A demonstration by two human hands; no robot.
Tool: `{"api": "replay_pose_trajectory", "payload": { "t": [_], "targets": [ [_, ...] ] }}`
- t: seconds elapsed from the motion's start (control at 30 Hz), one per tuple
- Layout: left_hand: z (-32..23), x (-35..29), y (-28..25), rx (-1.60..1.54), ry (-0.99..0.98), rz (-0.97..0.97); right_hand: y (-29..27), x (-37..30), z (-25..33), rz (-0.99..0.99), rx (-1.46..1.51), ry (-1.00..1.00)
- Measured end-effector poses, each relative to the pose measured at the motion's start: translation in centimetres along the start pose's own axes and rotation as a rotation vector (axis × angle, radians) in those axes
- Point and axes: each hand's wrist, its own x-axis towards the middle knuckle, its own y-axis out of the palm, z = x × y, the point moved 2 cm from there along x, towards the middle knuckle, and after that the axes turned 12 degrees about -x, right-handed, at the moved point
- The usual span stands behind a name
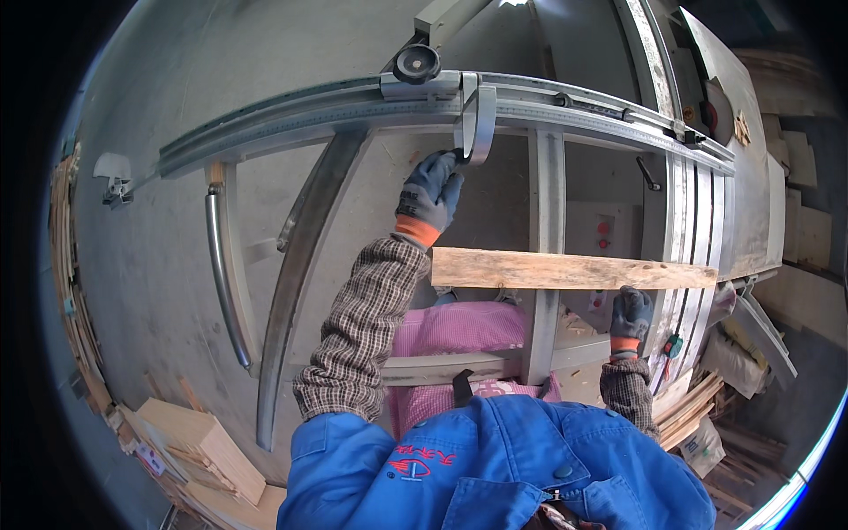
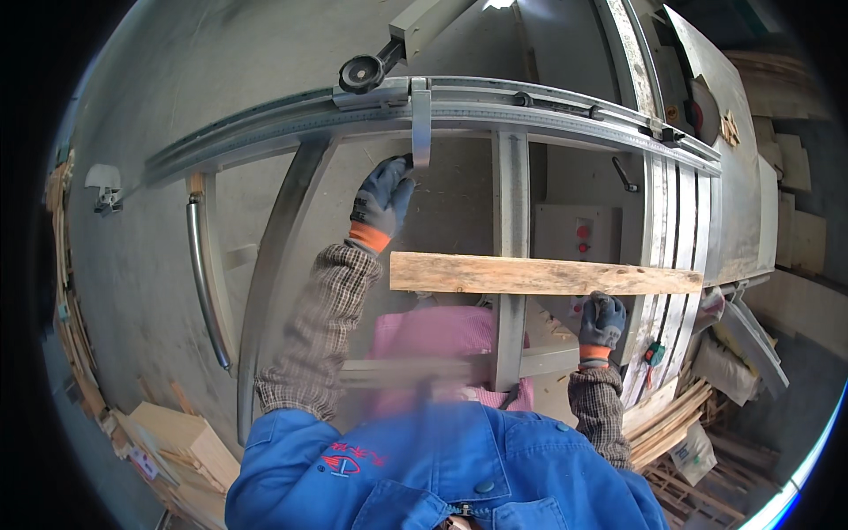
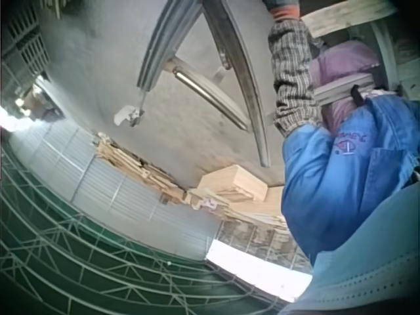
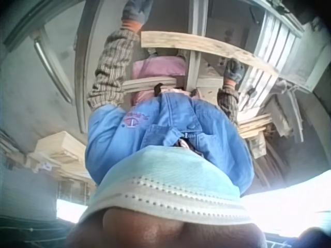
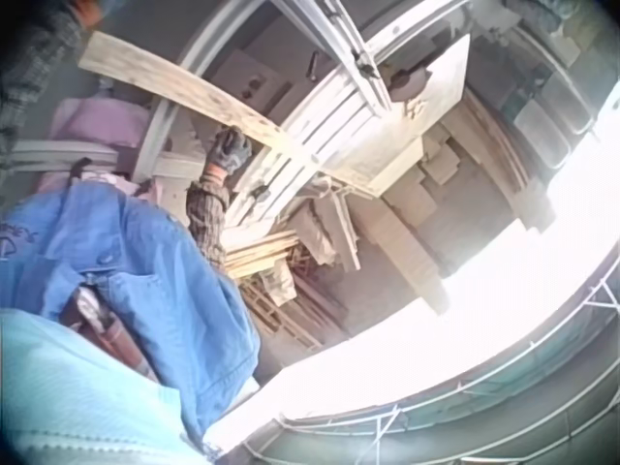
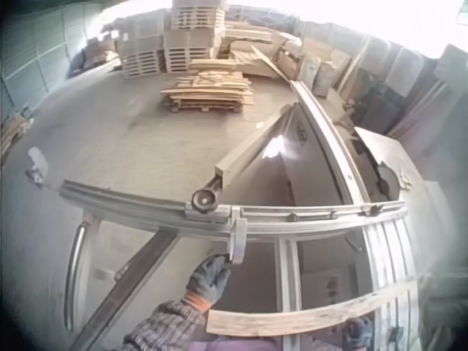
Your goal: The person uses a table saw to cut multiple wooden planks. They position each plank against the fence, feed it through the blade, and remove the cut pieces, repeating the process for several planks.
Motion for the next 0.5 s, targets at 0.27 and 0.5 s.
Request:
{"api": "replay_pose_trajectory", "payload": {
  "t": [0.27,0.5],
  "targets": [
    [-2.8,8.4,-9.8,0.41,0.489,-0.082,-2.3,2.2,3.7,-0.092,0.086,0.003],
    [-3.5,15.5,-9.3,0.993,0.417,0.456,-3.0,4.1,8.3,-0.111,0.189,-0.089]
  ]
}}
